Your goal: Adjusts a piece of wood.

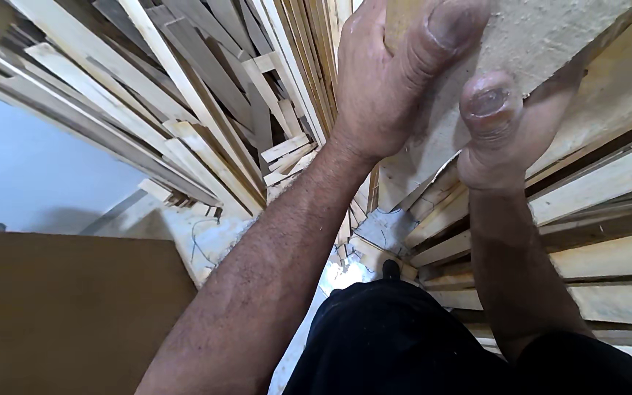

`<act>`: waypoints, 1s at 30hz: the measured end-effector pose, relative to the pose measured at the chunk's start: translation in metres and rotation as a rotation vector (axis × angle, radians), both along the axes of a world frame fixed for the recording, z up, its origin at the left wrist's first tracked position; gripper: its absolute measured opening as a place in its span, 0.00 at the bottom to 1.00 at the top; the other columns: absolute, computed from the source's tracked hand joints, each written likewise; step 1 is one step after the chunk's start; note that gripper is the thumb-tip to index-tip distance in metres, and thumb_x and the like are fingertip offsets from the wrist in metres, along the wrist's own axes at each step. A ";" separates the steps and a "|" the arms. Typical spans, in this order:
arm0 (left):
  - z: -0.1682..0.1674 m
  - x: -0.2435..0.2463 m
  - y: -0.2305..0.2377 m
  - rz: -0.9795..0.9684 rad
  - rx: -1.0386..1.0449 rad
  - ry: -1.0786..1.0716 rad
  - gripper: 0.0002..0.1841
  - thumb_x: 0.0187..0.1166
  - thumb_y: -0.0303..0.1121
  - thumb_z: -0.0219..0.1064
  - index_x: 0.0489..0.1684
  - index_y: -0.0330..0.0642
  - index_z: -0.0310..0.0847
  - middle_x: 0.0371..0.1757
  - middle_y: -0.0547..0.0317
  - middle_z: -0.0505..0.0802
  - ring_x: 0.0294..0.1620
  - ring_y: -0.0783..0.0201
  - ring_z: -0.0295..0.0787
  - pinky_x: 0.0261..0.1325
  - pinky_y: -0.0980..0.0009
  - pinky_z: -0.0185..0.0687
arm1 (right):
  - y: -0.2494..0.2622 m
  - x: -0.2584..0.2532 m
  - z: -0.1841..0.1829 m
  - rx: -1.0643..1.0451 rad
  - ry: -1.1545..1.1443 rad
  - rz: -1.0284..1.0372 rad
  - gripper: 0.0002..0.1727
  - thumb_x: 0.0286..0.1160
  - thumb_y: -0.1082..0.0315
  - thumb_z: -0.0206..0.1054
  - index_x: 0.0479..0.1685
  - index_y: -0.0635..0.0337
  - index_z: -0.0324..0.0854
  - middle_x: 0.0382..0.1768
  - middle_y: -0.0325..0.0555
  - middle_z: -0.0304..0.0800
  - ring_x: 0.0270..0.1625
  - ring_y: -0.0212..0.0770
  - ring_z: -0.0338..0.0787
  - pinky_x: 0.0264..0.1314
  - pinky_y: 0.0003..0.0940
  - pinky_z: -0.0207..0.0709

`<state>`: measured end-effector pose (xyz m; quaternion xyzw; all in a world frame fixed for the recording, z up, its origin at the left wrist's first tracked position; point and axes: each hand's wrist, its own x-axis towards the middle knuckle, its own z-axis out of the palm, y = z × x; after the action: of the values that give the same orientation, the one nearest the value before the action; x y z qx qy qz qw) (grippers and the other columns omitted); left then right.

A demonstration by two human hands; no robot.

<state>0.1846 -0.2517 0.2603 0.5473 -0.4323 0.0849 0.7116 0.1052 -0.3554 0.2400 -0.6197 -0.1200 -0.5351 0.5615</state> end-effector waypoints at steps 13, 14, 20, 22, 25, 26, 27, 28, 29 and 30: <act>-0.001 -0.006 -0.001 -0.023 -0.012 -0.012 0.40 0.71 0.72 0.63 0.48 0.35 0.80 0.40 0.61 0.91 0.45 0.72 0.90 0.54 0.69 0.90 | 0.000 -0.006 0.000 0.023 0.002 0.029 0.58 0.56 0.38 0.83 0.74 0.75 0.57 0.61 0.43 0.80 0.65 0.32 0.85 0.73 0.32 0.82; -0.001 -0.007 -0.001 -0.019 -0.008 -0.010 0.41 0.70 0.73 0.63 0.49 0.35 0.80 0.40 0.61 0.91 0.46 0.72 0.90 0.55 0.69 0.90 | 0.000 -0.006 0.000 0.031 -0.007 0.037 0.59 0.55 0.38 0.83 0.74 0.75 0.57 0.61 0.44 0.80 0.65 0.33 0.85 0.73 0.33 0.83; -0.002 -0.009 -0.002 -0.019 -0.007 0.005 0.45 0.67 0.76 0.62 0.51 0.34 0.80 0.41 0.62 0.91 0.46 0.73 0.91 0.54 0.70 0.90 | -0.001 -0.009 -0.001 0.029 0.003 0.036 0.58 0.56 0.39 0.83 0.76 0.74 0.57 0.61 0.43 0.81 0.64 0.33 0.86 0.73 0.34 0.83; -0.001 -0.009 -0.005 -0.039 -0.023 0.016 0.43 0.68 0.74 0.64 0.50 0.33 0.79 0.40 0.62 0.92 0.44 0.73 0.91 0.53 0.69 0.91 | -0.004 -0.009 -0.001 0.012 0.011 0.026 0.58 0.57 0.41 0.84 0.76 0.75 0.57 0.62 0.45 0.81 0.65 0.35 0.86 0.74 0.35 0.83; 0.005 -0.006 -0.003 -0.015 0.084 0.006 0.31 0.75 0.62 0.62 0.44 0.35 0.83 0.37 0.61 0.91 0.42 0.73 0.90 0.52 0.69 0.89 | -0.010 -0.005 0.001 -0.029 0.045 -0.013 0.56 0.56 0.42 0.85 0.74 0.77 0.60 0.65 0.51 0.81 0.69 0.39 0.84 0.77 0.39 0.80; 0.007 -0.006 0.000 0.007 0.141 0.008 0.25 0.78 0.56 0.61 0.41 0.38 0.83 0.35 0.63 0.90 0.42 0.74 0.89 0.51 0.69 0.88 | -0.011 -0.002 0.002 -0.043 0.054 -0.022 0.56 0.57 0.43 0.85 0.74 0.79 0.60 0.66 0.54 0.81 0.70 0.41 0.84 0.79 0.40 0.79; 0.010 -0.007 0.003 0.037 0.191 0.033 0.22 0.79 0.53 0.62 0.42 0.39 0.83 0.36 0.62 0.90 0.42 0.73 0.89 0.51 0.69 0.87 | -0.012 0.001 0.004 -0.060 0.062 -0.022 0.56 0.58 0.44 0.84 0.74 0.79 0.60 0.66 0.54 0.81 0.71 0.41 0.84 0.79 0.40 0.78; 0.013 -0.009 0.009 0.078 0.233 0.089 0.22 0.80 0.51 0.66 0.50 0.37 0.83 0.41 0.58 0.90 0.47 0.70 0.90 0.55 0.67 0.88 | -0.014 0.005 0.006 -0.067 0.062 -0.011 0.55 0.59 0.44 0.84 0.74 0.79 0.59 0.65 0.56 0.81 0.70 0.42 0.84 0.79 0.40 0.79; 0.016 -0.012 0.018 0.134 0.263 0.144 0.24 0.80 0.49 0.69 0.59 0.36 0.80 0.49 0.55 0.91 0.54 0.67 0.90 0.61 0.65 0.89 | -0.015 0.009 0.009 -0.065 0.065 -0.006 0.56 0.59 0.44 0.84 0.74 0.79 0.59 0.64 0.56 0.82 0.69 0.42 0.85 0.78 0.40 0.80; 0.017 -0.018 0.029 0.185 0.252 0.184 0.24 0.79 0.46 0.72 0.63 0.35 0.79 0.54 0.53 0.91 0.58 0.64 0.90 0.63 0.63 0.90 | -0.017 0.013 0.011 -0.063 0.070 0.001 0.56 0.58 0.43 0.85 0.74 0.79 0.60 0.63 0.56 0.82 0.69 0.42 0.85 0.77 0.41 0.81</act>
<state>0.1663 -0.2228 0.2774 0.6749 -0.3202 0.0447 0.6632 0.1185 -0.3719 0.2508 -0.6553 -0.1174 -0.5088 0.5458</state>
